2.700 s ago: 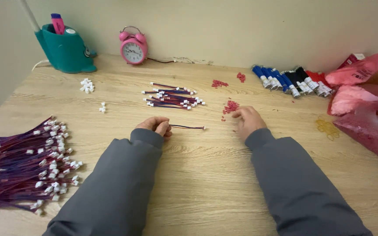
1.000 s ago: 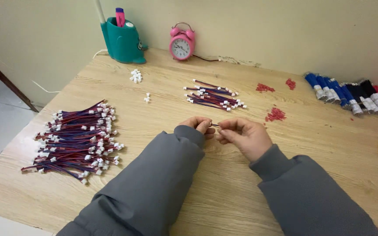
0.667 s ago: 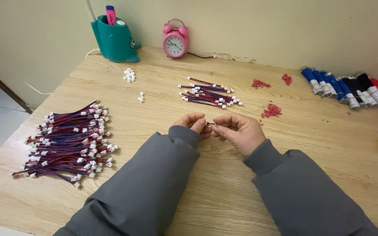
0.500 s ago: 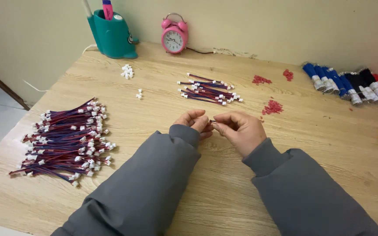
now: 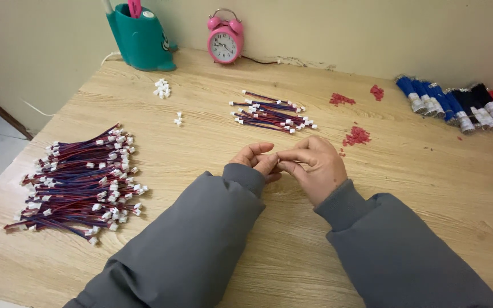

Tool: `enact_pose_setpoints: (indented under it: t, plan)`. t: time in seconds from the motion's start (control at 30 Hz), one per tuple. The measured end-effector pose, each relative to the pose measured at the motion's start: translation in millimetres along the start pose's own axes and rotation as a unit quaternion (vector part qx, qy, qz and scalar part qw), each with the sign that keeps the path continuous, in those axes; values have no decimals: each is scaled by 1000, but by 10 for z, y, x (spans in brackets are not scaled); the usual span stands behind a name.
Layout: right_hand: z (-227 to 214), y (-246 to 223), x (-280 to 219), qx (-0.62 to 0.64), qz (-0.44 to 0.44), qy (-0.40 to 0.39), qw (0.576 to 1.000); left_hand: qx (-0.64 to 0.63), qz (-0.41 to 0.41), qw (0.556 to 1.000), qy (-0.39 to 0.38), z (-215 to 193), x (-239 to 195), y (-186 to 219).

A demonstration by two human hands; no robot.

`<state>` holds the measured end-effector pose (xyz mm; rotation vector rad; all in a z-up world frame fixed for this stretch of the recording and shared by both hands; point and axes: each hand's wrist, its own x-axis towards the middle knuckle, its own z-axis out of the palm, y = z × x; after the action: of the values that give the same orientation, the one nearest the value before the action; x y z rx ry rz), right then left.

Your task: Attaching small plastic connectors to the ends of wire harnesses on a wooden table.

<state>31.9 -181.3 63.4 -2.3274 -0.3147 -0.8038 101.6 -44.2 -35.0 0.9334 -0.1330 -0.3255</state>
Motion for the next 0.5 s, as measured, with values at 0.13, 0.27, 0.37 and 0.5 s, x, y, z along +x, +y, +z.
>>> enact_pose_setpoints:
  t: [0.13,0.27,0.37,0.5]
  plan:
    - [-27,-26,15,12,28,-18,999,-10,-10,1000,-6,-17,15,-8]
    - [3,-30,-15,35,55,-16,998,-7,-4,1000,-13,11,-32,57]
    - [4,-39,-33,49,84,-7,995,2,-7,1000,-11,11,-17,74]
    - [12,-97,-24,80,87,-5,993,-7,-9,1000,-10,5,-39,95]
